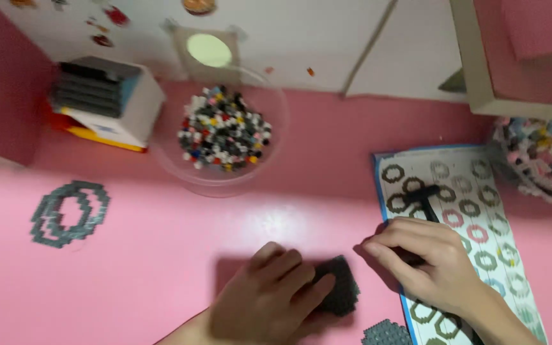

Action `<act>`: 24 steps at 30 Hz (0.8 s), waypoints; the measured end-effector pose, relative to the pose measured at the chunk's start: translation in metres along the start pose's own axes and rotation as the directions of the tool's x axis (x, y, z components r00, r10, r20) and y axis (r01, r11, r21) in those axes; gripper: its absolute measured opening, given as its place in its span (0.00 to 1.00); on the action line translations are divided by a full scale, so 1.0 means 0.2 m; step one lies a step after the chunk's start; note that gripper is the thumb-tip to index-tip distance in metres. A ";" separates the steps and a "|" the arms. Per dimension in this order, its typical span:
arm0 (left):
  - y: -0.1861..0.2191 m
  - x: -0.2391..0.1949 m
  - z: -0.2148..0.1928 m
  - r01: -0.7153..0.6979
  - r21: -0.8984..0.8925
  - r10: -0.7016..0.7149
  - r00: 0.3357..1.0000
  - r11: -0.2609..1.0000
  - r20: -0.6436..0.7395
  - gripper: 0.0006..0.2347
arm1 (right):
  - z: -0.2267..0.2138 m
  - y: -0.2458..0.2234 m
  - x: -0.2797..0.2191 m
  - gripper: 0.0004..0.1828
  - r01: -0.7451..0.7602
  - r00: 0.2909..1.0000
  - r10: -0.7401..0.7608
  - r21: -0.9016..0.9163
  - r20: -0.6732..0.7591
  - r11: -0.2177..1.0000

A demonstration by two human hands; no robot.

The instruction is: The person assembles small gray plastic beads into a flat hexagonal piece, then uses a black plastic hammer to press the beads together. They then pick up a container of colorful beads, select a few, and attach them to the gray piece before using the hammer again to secure the assembly.

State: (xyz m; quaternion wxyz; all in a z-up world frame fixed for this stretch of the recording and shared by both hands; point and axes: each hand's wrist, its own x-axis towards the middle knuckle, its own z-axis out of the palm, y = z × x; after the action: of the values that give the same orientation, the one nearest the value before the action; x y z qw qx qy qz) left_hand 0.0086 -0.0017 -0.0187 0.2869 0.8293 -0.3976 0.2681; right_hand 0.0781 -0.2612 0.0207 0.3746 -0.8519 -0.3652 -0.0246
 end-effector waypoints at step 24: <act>0.07 -0.04 0.04 -0.048 -0.208 0.083 0.983 0.977 0.162 0.20 | -0.34 0.17 -0.20 0.08 -0.022 0.992 -0.033 -0.441 -0.118 0.897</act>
State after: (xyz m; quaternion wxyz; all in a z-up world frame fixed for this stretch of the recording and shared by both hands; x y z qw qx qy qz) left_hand -0.0049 -0.0099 -0.0253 0.3261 0.8018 -0.4732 0.1638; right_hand 0.0872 -0.3454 0.0361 0.1935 -0.9104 -0.3288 -0.1599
